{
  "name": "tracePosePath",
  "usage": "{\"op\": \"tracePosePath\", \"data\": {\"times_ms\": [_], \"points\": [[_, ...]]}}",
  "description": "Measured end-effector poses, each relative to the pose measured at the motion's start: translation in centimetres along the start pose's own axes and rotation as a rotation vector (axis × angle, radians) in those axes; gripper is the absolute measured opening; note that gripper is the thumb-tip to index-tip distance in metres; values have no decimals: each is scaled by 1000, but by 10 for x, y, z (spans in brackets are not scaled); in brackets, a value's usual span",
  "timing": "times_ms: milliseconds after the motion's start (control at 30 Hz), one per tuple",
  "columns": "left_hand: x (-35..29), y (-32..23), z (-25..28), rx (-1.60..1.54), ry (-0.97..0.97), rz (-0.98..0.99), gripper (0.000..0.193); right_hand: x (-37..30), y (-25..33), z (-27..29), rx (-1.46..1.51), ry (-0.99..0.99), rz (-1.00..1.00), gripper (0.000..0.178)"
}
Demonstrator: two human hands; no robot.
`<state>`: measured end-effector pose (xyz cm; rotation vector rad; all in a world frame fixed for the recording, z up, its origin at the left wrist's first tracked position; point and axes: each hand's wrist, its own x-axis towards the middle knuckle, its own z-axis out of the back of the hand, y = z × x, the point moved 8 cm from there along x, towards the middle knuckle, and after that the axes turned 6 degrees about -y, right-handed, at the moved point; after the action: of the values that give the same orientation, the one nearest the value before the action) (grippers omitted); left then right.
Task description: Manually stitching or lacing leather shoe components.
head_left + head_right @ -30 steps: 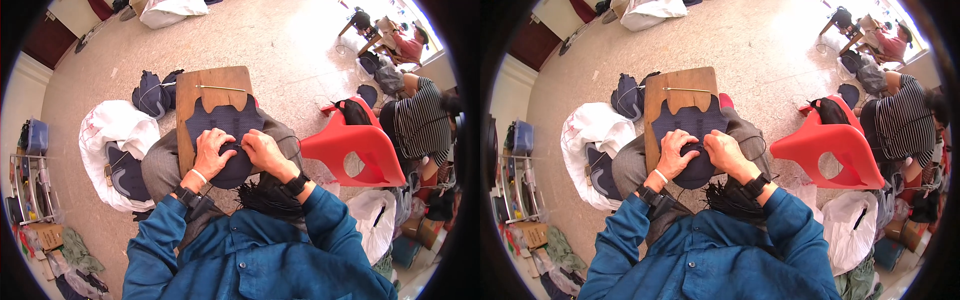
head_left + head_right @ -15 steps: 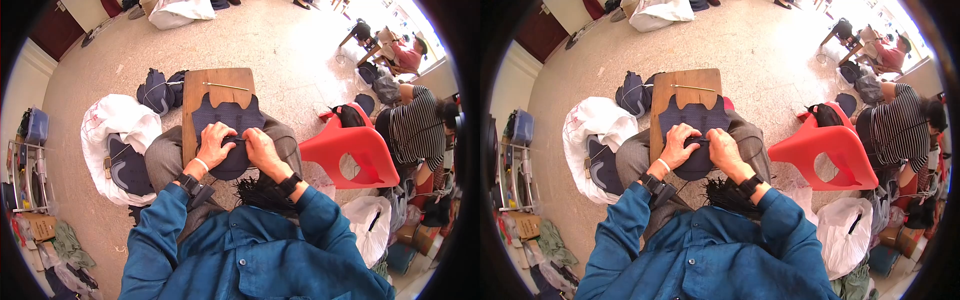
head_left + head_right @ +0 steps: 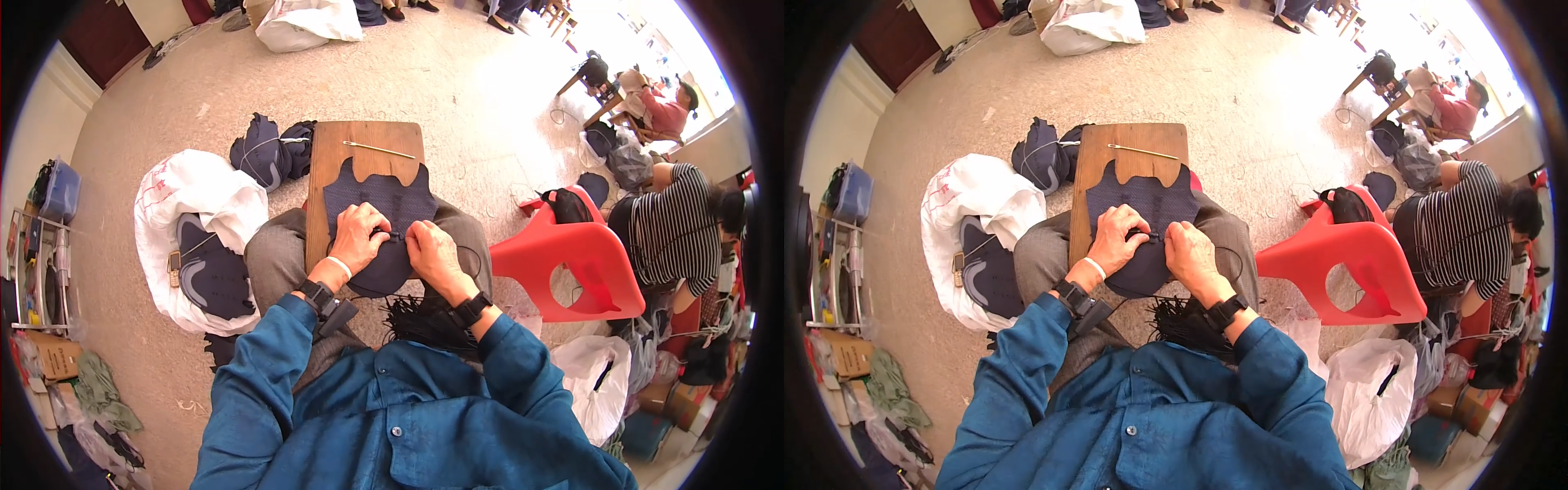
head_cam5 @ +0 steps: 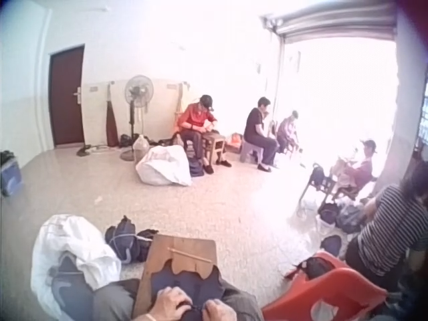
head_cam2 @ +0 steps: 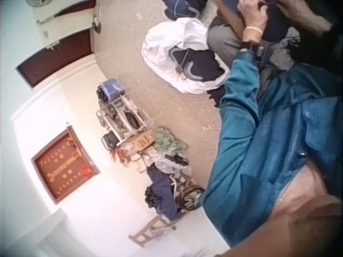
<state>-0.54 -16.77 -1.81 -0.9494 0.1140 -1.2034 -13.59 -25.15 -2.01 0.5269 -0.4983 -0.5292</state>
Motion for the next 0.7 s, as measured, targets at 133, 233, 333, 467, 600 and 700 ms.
{"op": "tracePosePath", "data": {"times_ms": [133, 233, 333, 467, 600, 700], "points": [[0, -3, -2, 75, -26, -53, 9, 7, 3, -1, 13, 55, -15, 16], [1, -10, -4, 170, 3, -148, 8, 12, 6, 3, 25, 103, -20, 17], [3, -11, -5, 227, 48, -230, 8, 14, 6, 0, -9, 137, -16, 17], [2, -7, -2, 139, 79, -208, 7, 15, 6, 2, 21, 153, 13, 14], [0, -11, -1, 98, 73, -227, 9, 10, 0, -7, 5, 140, 5, 11], [-2, -14, 2, 146, 67, -257, 11, 11, 3, -8, -51, 75, -35, 9]]}}
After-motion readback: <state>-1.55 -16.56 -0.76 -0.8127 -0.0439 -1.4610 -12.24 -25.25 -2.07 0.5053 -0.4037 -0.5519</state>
